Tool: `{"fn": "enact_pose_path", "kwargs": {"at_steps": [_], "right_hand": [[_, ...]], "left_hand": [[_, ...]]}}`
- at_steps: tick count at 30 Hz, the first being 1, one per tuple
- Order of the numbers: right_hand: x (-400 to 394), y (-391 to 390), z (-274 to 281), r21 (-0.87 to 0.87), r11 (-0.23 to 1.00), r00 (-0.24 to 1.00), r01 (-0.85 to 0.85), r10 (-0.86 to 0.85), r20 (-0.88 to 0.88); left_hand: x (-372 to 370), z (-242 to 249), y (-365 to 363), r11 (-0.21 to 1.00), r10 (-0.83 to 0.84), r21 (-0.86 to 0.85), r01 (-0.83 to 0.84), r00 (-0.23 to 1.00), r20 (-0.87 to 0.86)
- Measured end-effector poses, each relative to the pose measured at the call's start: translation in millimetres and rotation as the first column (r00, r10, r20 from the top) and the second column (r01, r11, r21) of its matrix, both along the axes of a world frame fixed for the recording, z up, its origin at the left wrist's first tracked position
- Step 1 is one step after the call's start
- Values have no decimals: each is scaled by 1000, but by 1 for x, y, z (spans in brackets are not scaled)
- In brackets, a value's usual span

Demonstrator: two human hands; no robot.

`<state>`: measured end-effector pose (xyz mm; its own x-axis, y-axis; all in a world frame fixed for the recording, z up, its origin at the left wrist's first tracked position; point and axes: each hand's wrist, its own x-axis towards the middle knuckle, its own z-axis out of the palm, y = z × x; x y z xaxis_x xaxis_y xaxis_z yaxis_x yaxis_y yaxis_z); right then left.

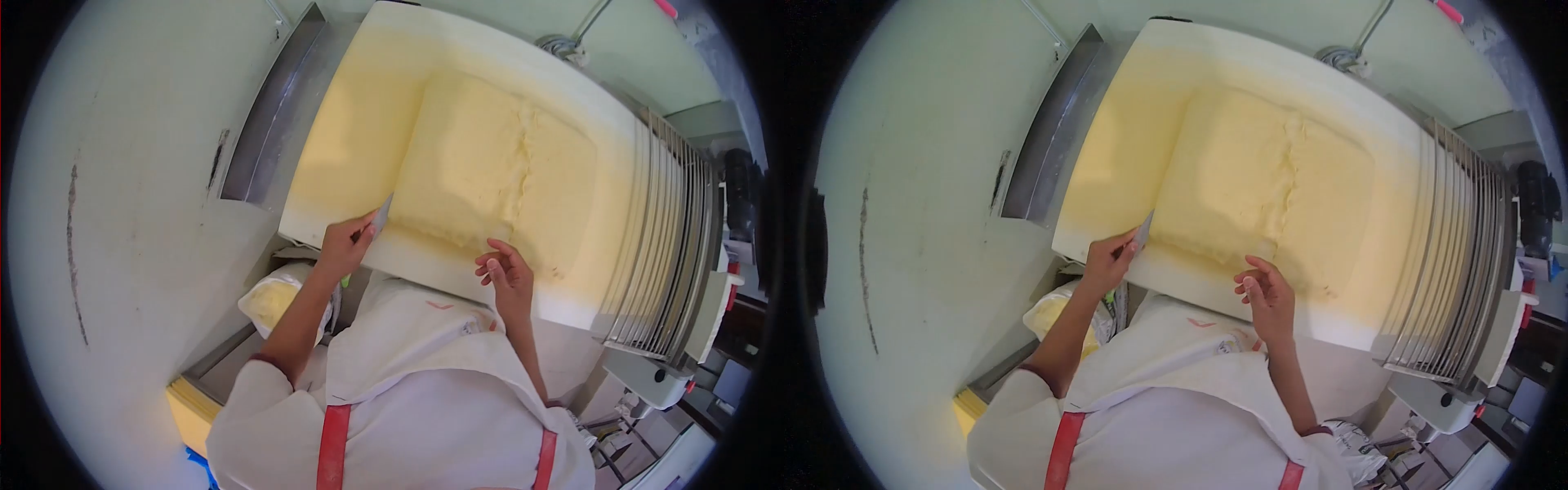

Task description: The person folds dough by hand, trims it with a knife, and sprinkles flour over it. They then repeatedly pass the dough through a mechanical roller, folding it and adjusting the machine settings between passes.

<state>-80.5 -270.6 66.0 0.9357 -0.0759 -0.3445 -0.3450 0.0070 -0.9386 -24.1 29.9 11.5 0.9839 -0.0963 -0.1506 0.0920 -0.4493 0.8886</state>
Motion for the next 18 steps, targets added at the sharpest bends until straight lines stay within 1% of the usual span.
{"fn": "enact_pose_path", "kwargs": {"at_steps": [1, 4, 6, 7, 8, 10, 11, 12, 14, 15, 16, 17, 18], "right_hand": [[-4, -5, 0, -12, 1000, 1000, -15, 15, -4], [-18, -26, -3, -31, 999, 1000, -29, 29, 3], [-30, -44, -5, -34, 999, 1000, -18, 18, 8], [-36, -52, -13, -20, 999, 997, -39, 41, 64], [-42, -57, -21, -18, 999, 991, -49, 50, 120], [-47, -60, -17, 27, 999, 965, -33, 24, 262], [-50, -62, -9, 281, 959, 990, 30, -68, 125], [-56, -76, -1, 521, 846, 991, 116, -133, -4], [-84, -129, -8, 461, 872, 984, 167, -116, -138], [-95, -152, -20, 447, 876, 975, 181, -100, -199], [-121, -181, -54, 301, 940, 984, 162, -132, -116], [-160, -214, -82, 143, 978, 988, 150, -146, -42], [-200, -249, -60, -17, 983, 975, 185, -186, -125]], "left_hand": [[-19, 3, 1, 999, 3, 32, -4, 1000, 20], [-68, 11, -9, 995, 88, -23, -93, 985, -150], [-77, 18, -46, 950, 170, -239, -199, 976, -139], [-78, 23, -70, 906, 197, -350, -239, 968, -153], [-71, 29, -97, 882, 153, -434, -186, 982, -109], [-54, 44, -168, 797, 40, -602, -56, 998, -39], [-47, 50, -208, 697, -42, -717, -9, 998, -54], [-49, 49, -242, 681, -189, -727, 88, 980, -60], [-51, 50, -295, 627, -462, -727, 281, 885, -56], [-46, 52, -310, 703, -511, -549, 453, 858, 53], [-37, 56, -312, 739, -570, -330, 588, 806, 161], [-23, 59, -310, 738, -630, -87, 669, 731, 262], [-2, 55, -296, 842, -483, -128, 524, 838, 253]]}}
